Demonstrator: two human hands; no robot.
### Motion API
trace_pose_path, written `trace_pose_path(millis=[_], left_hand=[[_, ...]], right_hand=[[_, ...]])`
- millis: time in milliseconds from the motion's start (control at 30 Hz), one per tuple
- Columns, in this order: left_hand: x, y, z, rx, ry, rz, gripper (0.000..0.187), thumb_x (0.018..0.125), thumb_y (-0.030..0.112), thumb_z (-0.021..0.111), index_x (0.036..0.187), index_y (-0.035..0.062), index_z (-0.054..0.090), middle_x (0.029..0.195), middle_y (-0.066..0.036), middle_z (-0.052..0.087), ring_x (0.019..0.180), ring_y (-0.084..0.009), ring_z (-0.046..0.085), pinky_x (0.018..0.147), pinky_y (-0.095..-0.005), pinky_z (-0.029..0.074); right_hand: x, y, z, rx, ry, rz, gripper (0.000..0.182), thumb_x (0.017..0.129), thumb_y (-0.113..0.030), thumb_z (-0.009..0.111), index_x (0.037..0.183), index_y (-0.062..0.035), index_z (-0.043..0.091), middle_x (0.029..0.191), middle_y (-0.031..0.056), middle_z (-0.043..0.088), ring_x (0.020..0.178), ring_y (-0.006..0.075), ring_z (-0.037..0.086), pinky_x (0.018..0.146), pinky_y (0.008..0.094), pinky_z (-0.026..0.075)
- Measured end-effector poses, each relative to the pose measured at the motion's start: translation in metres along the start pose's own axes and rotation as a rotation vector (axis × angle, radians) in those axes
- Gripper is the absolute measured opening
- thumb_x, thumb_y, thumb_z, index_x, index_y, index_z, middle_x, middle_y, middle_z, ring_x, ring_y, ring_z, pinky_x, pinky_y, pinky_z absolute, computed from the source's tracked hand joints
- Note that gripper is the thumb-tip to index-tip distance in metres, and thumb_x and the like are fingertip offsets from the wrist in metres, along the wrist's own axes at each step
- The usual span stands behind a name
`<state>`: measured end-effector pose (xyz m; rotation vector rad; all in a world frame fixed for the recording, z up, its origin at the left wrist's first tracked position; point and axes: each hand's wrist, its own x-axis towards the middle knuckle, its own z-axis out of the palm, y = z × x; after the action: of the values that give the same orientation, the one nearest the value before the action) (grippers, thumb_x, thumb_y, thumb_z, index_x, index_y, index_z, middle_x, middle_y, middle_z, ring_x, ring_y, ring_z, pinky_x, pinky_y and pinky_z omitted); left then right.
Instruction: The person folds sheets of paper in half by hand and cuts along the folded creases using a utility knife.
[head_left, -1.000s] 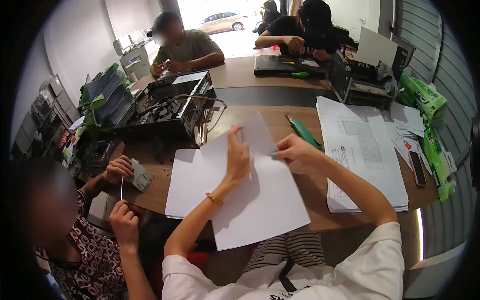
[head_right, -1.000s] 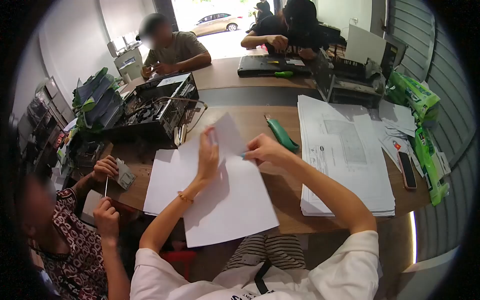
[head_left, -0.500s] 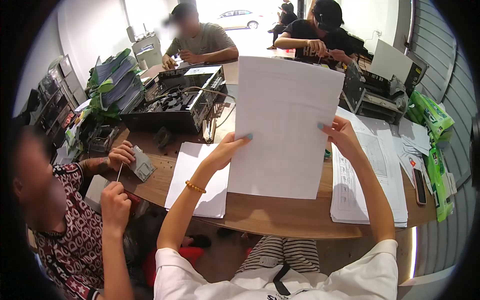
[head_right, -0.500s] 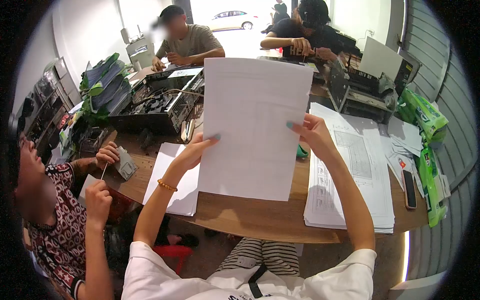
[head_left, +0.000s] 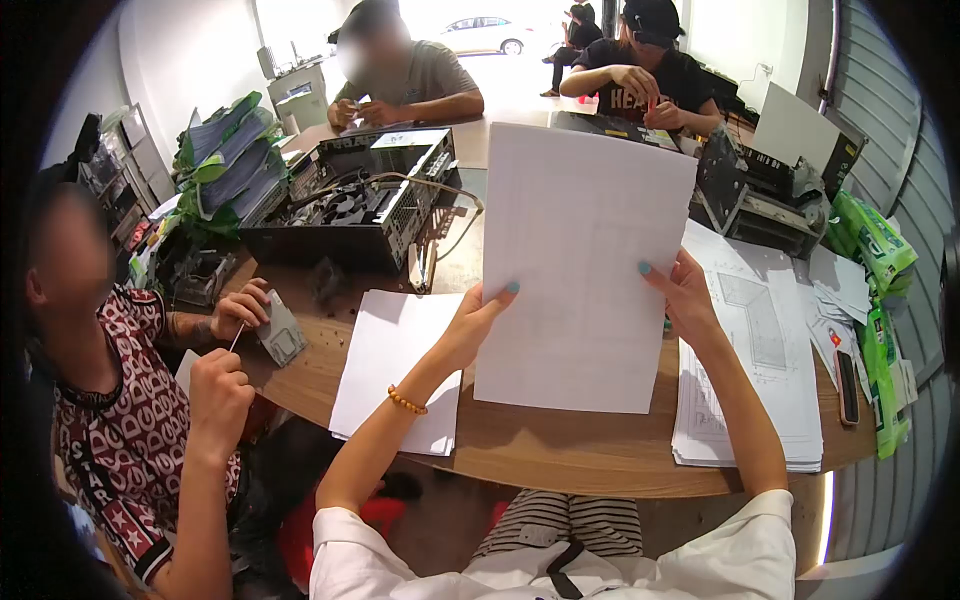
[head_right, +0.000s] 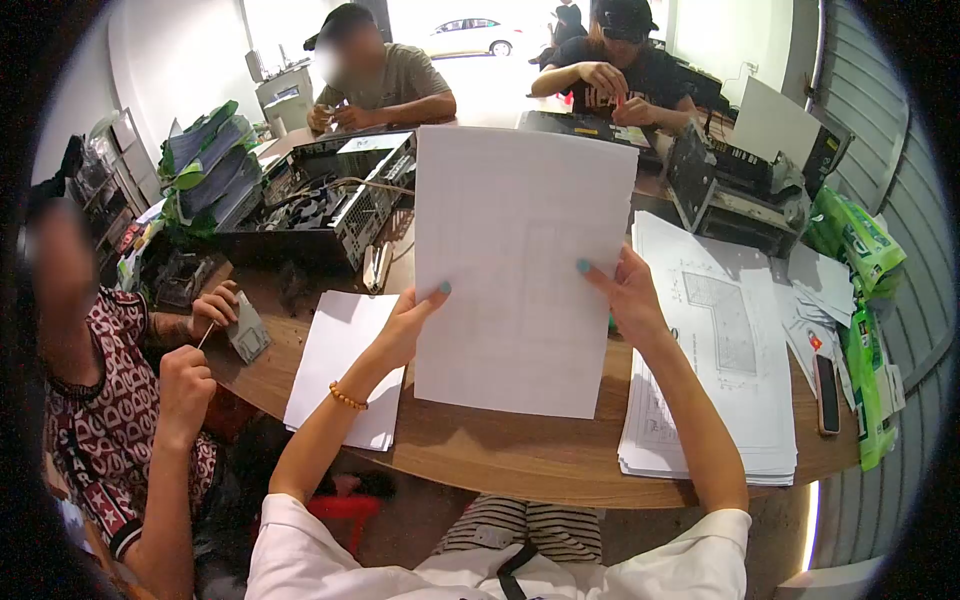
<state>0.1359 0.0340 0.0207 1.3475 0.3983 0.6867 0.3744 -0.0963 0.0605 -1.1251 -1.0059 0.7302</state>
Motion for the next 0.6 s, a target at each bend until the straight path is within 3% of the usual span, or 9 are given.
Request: trace_pose_path(millis=[100,200,267,300,367,600], left_hand=[[-0.001,0.003,-0.001,0.072,-0.046,0.056,0.042,0.091,0.032,0.051,0.118,0.0007,0.05,0.115,-0.005,0.054,0.111,-0.0126,0.045,0.094,-0.0296,0.037],[-0.003,0.012,-0.001,-0.108,-0.123,-0.126,0.041,0.093,0.032,0.047,0.119,0.0001,0.049,0.117,-0.007,0.053,0.11,-0.0118,0.046,0.093,-0.0271,0.036],[-0.004,0.013,0.011,-0.088,0.033,0.049,0.041,0.094,0.031,0.043,0.119,-0.0015,0.048,0.113,-0.007,0.055,0.106,-0.0102,0.048,0.092,-0.0247,0.037],[-0.001,0.009,0.012,-0.087,0.032,0.047,0.041,0.094,0.031,0.043,0.119,-0.0015,0.048,0.113,-0.007,0.055,0.106,-0.0102,0.048,0.092,-0.0247,0.037],[0.002,0.001,0.011,0.09,0.11,0.27,0.041,0.095,0.03,0.041,0.118,-0.0033,0.048,0.108,-0.006,0.056,0.1,-0.0083,0.049,0.088,-0.0227,0.037],[-0.005,0.006,0.011,0.234,0.168,0.375,0.038,0.095,0.027,0.042,0.117,-0.0034,0.048,0.099,-0.002,0.055,0.088,-0.0062,0.046,0.078,-0.0198,0.037]], right_hand=[[0.0,-0.001,-0.004,-0.002,-0.042,0.018,0.03,0.085,-0.007,0.058,0.113,0.0009,0.052,0.1,0.0091,0.062,0.088,0.0136,0.06,0.079,0.0293,0.05],[0.001,0.0,-0.009,0.006,-0.101,0.018,0.032,0.085,-0.007,0.058,0.115,0.0007,0.05,0.101,0.0088,0.061,0.089,0.0131,0.06,0.081,0.0289,0.049],[0.0,0.005,-0.009,0.021,-0.119,0.008,0.034,0.084,-0.007,0.059,0.116,0.0008,0.049,0.102,0.0088,0.061,0.089,0.013,0.059,0.082,0.0288,0.048],[0.0,0.008,-0.008,0.008,-0.101,-0.003,0.034,0.085,-0.007,0.059,0.116,0.0007,0.049,0.102,0.0085,0.06,0.09,0.0131,0.059,0.082,0.0288,0.048],[-0.001,0.011,-0.007,-0.002,-0.085,-0.014,0.034,0.085,-0.007,0.058,0.116,0.0006,0.049,0.101,0.0082,0.06,0.09,0.0132,0.059,0.082,0.0287,0.048],[-0.005,-0.002,0.001,-0.104,-0.039,-0.027,0.031,0.086,-0.007,0.057,0.114,0.0014,0.048,0.102,0.0087,0.059,0.092,0.0131,0.057,0.081,0.0278,0.048]])
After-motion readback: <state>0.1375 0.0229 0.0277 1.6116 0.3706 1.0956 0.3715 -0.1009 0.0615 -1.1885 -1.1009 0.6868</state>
